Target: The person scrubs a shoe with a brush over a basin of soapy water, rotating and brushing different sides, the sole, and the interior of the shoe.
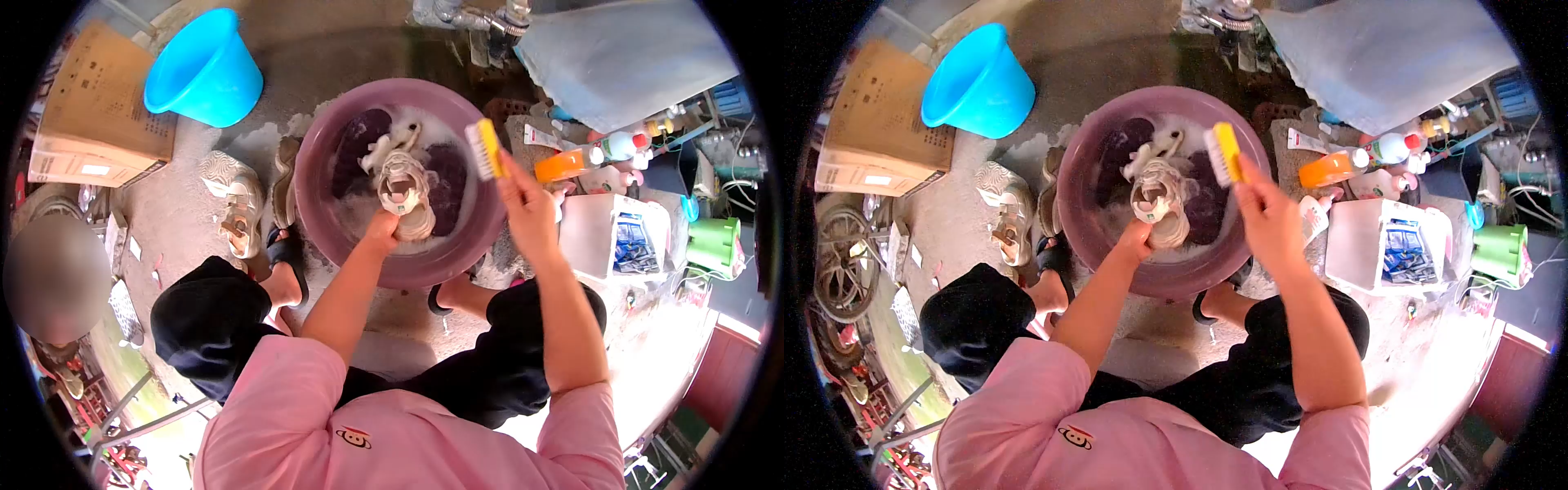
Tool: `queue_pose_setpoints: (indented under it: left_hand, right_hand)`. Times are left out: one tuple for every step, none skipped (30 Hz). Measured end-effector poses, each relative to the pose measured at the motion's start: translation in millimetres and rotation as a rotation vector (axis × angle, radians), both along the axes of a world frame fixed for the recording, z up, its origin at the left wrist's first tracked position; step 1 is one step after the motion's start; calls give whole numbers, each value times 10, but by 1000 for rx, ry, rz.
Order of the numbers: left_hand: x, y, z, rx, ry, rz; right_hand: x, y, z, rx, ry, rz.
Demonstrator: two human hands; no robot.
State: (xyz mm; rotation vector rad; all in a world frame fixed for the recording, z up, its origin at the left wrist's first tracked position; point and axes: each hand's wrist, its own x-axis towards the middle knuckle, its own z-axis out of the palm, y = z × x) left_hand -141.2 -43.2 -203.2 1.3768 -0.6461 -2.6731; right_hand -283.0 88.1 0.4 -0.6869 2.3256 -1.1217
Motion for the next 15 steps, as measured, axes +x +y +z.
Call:
queue_pose_setpoints:
  left_hand:
    - [-27,21,245,31,12,66]
    - [-44,39,463,36,36,142]
    - [-39,20,496,8,82,191]
    - [-33,-4,493,-18,126,238]
    - [-25,-28,734,-41,167,284]
    - [-20,-24,990,-73,42,276]
    - [-26,5,1056,-180,76,325]
    - [-27,39,1110,-286,106,378]
    - [9,55,1160,-393,132,429]
    - [42,19,1213,-412,77,462]
    - [46,-55,1212,-461,72,510]
    - [75,-110,1216,-609,88,493]
    - [94,-154,1301,-756,108,475]
    - [80,-193,1388,-701,108,513]
    - [57,-239,1469,-644,106,554]
  right_hand:
    - [121,27,-66,-13,34,37]
    - [289,68,-166,-26,70,75]
    - [452,122,-370,-235,269,160]
    - [672,147,-188,-28,171,184]
    - [838,165,-265,-47,265,228]
    - [994,148,-294,3,318,237]
    - [1125,101,-285,53,370,246]
    - [1155,22,-278,39,366,207]
    - [1153,-88,-267,25,357,167]
    - [1192,-162,-259,10,346,123]
    - [1270,-202,-250,-3,352,81]
    - [1346,-246,-239,-16,358,36]
    - [1412,-286,-230,-30,367,-9]
    - [1518,-259,-240,-122,300,-28]
    - [1623,-209,-209,-145,325,1]
